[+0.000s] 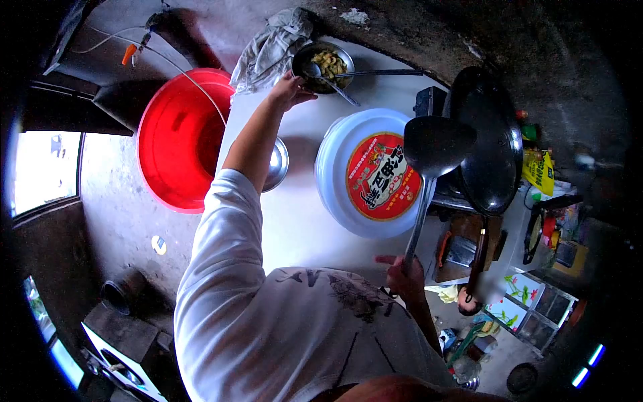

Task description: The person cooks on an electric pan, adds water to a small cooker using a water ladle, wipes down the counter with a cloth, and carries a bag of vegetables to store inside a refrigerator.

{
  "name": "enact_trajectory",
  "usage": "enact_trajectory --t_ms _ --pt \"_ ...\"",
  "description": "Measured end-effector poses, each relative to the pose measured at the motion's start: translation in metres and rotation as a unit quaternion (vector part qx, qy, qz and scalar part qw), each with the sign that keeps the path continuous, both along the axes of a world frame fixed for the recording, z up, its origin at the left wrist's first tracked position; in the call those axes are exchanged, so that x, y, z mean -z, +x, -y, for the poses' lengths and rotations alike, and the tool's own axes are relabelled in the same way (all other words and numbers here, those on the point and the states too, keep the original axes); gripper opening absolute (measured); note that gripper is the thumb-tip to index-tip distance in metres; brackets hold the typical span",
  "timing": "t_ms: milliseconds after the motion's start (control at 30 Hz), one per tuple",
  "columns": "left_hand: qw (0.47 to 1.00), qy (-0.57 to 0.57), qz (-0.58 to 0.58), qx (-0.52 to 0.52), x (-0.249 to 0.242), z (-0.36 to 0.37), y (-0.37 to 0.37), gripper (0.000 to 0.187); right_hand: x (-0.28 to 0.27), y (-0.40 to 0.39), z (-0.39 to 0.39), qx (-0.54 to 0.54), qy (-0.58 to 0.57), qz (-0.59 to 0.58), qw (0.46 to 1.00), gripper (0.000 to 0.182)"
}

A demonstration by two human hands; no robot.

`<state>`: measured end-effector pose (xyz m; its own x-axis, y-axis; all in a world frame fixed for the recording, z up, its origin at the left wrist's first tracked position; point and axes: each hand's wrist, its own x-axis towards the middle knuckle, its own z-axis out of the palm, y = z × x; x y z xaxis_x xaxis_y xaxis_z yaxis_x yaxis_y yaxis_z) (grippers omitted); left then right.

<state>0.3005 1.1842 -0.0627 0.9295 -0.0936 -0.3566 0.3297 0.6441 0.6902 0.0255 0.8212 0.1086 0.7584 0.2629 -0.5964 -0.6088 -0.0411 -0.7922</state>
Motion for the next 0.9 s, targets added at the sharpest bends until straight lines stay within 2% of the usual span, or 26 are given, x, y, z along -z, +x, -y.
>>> enact_trajectory --t_ms 67,133,200,233,300,367,433,500,567,600,633,700,733,767,833,900 --pt "1.0 0.0 -0.001 -0.001 0.002 -0.001 0.001 0.038 0.012 0.006 -0.004 -0.035 -0.019 0.033 0.999 0.017" --pt "0.999 0.007 -0.016 -0.046 -0.003 0.002 -0.001 0.039 0.016 0.013 -0.013 -0.07 -0.041 0.068 0.994 0.017" --pt "0.999 -0.001 -0.007 -0.052 -0.006 -0.003 -0.005 0.039 0.01 0.019 -0.023 -0.053 -0.08 -0.027 0.995 0.022" --pt "0.998 -0.008 0.0 -0.06 -0.007 -0.008 -0.008 0.039 0.008 0.02 -0.026 -0.053 -0.08 -0.024 0.995 0.022" --pt "0.996 -0.045 0.05 -0.063 -0.001 -0.023 -0.008 0.039 0.005 0.022 -0.031 -0.073 -0.067 0.013 0.995 0.021" --pt "0.992 -0.028 0.004 -0.124 -0.018 -0.034 -0.011 0.037 0.009 0.024 -0.036 -0.071 -0.053 0.051 0.995 0.018" --pt "0.986 -0.029 0.116 -0.118 -0.037 -0.05 -0.023 0.032 0.013 0.025 -0.038 -0.067 -0.039 0.092 0.993 0.016" --pt "0.985 0.034 0.07 -0.154 -0.063 -0.071 -0.034 0.031 0.015 0.033 -0.04 -0.092 -0.07 0.101 0.988 0.014" --pt "0.982 0.071 0.05 -0.17 -0.066 -0.1 -0.036 0.031 0.016 0.051 -0.044 -0.078 -0.05 0.13 0.987 0.014" --pt "0.982 0.056 0.105 -0.146 -0.062 -0.12 -0.038 0.031 0.017 0.06 -0.045 -0.068 -0.031 0.159 0.984 0.013" --pt "0.982 0.044 0.107 -0.148 -0.071 -0.13 -0.047 0.03 0.019 0.07 -0.043 -0.065 -0.03 0.162 0.984 0.013" --pt "0.962 0.204 0.12 -0.135 -0.064 -0.163 -0.061 0.03 0.026 0.092 -0.037 -0.11 -0.043 0.192 0.974 0.011" --pt "0.981 -0.042 0.104 -0.161 -0.054 -0.18 -0.064 0.03 0.026 0.104 -0.038 -0.106 -0.043 0.195 0.974 0.011" --pt "0.983 0.016 0.091 -0.157 -0.074 -0.183 -0.085 0.032 0.025 0.116 -0.039 -0.13 -0.059 0.208 0.968 0.011" --pt "0.978 0.026 0.086 -0.188 -0.103 -0.181 -0.118 0.036 0.025 0.141 -0.044 -0.152 -0.075 0.224 0.96 0.011" --pt "0.979 0.009 0.091 -0.181 -0.103 -0.193 -0.14 0.038 0.026 0.163 -0.052 -0.138 -0.041 0.257 0.956 0.01"
